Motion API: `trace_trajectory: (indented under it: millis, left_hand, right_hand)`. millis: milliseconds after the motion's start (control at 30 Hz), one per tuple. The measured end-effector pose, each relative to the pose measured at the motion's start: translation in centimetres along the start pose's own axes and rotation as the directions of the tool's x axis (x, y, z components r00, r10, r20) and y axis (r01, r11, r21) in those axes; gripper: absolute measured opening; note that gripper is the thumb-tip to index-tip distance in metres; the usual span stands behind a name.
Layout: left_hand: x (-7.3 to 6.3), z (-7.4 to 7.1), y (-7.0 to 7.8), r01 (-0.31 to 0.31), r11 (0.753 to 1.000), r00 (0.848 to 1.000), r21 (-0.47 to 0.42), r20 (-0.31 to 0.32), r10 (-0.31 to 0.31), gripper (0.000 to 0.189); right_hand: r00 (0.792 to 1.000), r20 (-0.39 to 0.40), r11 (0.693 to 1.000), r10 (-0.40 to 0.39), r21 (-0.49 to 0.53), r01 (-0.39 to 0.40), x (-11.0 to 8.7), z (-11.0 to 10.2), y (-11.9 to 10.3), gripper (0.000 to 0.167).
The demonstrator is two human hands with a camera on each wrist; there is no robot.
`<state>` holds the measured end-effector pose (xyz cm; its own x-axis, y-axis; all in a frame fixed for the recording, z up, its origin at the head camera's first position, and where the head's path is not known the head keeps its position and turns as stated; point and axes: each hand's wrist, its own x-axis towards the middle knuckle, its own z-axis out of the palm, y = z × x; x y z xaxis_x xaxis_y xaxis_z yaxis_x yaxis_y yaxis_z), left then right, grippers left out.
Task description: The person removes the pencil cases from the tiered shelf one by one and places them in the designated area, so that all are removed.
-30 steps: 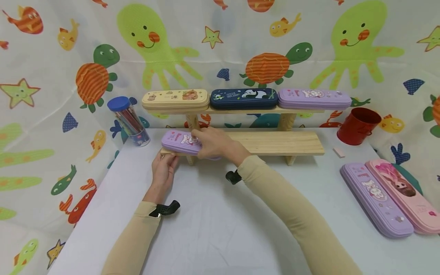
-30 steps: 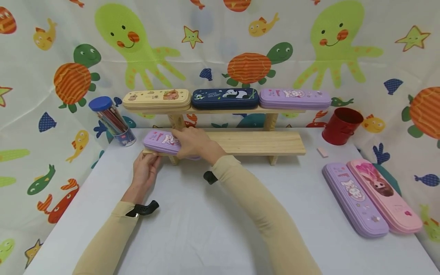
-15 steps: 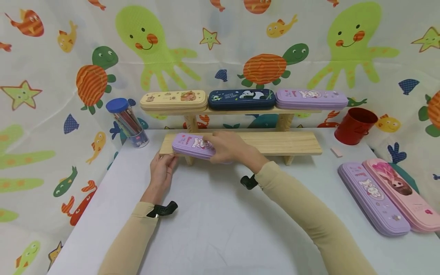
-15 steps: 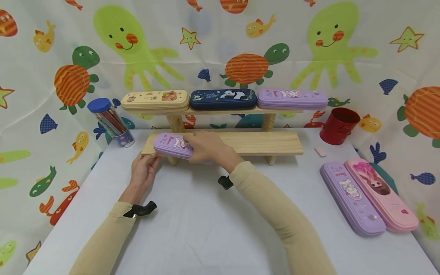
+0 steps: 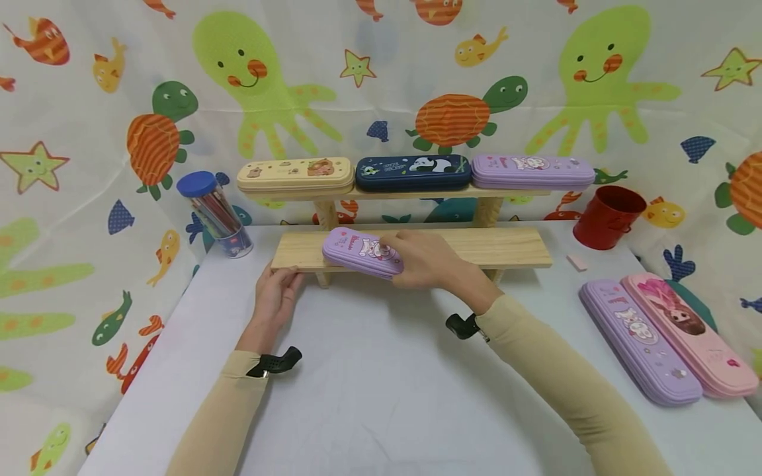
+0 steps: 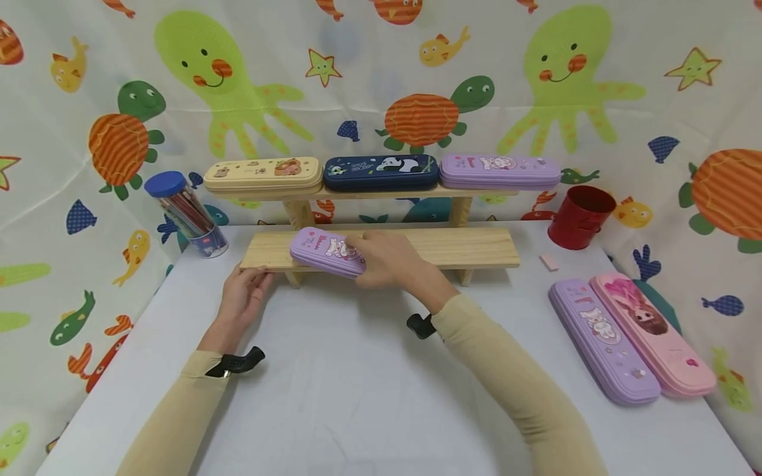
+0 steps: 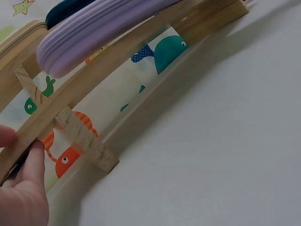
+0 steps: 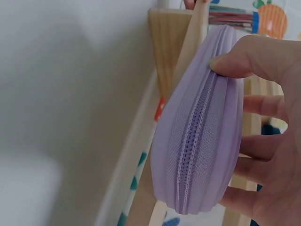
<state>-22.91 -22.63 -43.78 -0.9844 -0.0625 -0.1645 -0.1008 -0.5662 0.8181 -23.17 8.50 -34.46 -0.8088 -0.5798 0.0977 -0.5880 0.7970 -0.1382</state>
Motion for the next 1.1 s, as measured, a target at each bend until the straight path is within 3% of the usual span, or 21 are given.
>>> trace_trajectory:
  millis: [733,1100]
  left_hand:
    - [0.5,0.8,0.6,0.063,0.995,0.996,-0.075,-0.063,-0.068,0.067]
    - [0.9,0.7,0.6,0.079,0.993,0.996,-0.088,-0.046,-0.083,0.073]
  right_hand:
    - [0.989,-0.074,0.991,0.126,-0.025,-0.129,-8.3,-1.5,3.8,0.060]
    - [0.976,-0.081,0.979,0.202,-0.023,-0.205,-12.6,-1.9,5.5,0.063]
